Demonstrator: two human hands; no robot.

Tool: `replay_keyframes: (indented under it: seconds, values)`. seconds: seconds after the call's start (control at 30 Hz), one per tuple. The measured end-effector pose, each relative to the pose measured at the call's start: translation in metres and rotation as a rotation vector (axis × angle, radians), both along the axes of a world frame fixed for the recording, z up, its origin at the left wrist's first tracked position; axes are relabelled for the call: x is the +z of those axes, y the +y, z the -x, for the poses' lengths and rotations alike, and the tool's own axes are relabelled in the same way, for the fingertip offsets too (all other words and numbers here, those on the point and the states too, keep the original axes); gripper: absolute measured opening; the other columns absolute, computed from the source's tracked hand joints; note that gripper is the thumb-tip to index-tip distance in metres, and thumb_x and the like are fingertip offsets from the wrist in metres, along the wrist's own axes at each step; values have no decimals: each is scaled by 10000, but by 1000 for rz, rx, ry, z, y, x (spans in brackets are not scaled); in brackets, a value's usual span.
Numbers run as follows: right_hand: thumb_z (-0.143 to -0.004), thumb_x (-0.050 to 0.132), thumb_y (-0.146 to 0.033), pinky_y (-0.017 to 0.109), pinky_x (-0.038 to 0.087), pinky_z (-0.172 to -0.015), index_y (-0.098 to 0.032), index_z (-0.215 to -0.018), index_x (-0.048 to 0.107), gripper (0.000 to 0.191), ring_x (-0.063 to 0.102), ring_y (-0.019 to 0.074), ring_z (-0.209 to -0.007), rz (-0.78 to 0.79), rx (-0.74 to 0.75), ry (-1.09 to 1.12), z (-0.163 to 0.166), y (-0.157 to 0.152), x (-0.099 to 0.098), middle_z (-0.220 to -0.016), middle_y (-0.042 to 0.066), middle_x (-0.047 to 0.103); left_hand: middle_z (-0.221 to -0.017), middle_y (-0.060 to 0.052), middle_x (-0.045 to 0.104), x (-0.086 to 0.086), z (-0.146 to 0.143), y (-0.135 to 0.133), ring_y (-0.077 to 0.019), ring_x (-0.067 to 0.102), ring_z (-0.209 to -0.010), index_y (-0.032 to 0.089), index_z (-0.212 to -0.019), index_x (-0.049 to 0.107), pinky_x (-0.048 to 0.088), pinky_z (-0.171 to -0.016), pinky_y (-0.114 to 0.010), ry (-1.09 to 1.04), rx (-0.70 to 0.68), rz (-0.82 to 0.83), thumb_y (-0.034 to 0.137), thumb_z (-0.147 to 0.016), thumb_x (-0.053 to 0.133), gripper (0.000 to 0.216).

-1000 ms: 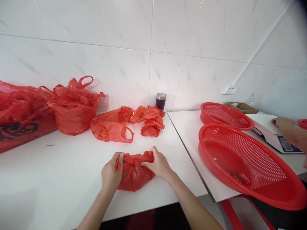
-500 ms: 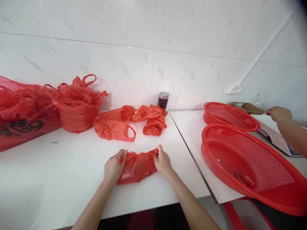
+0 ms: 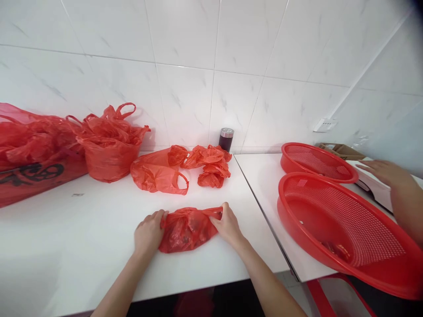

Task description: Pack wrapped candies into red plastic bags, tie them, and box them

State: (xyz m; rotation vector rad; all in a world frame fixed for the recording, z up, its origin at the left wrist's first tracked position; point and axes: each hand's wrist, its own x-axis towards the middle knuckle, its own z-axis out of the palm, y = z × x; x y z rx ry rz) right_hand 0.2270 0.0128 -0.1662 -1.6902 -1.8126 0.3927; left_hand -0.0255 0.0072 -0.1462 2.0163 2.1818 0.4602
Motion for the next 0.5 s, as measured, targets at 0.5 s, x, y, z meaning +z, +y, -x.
replay_keyframes:
  seconds: [0.5]
  values:
    - [-924,472,-340,437,334,-1065,-238,-1050,673,258,389,262,-1318,-161,55,11,-33,102,79,-1390,82,475,-1301,-77,608,48,-29,-8,-313,505,-1218,285,-1263,572,360,-1017,-452,-192,-295,-110,380,-790,620,485]
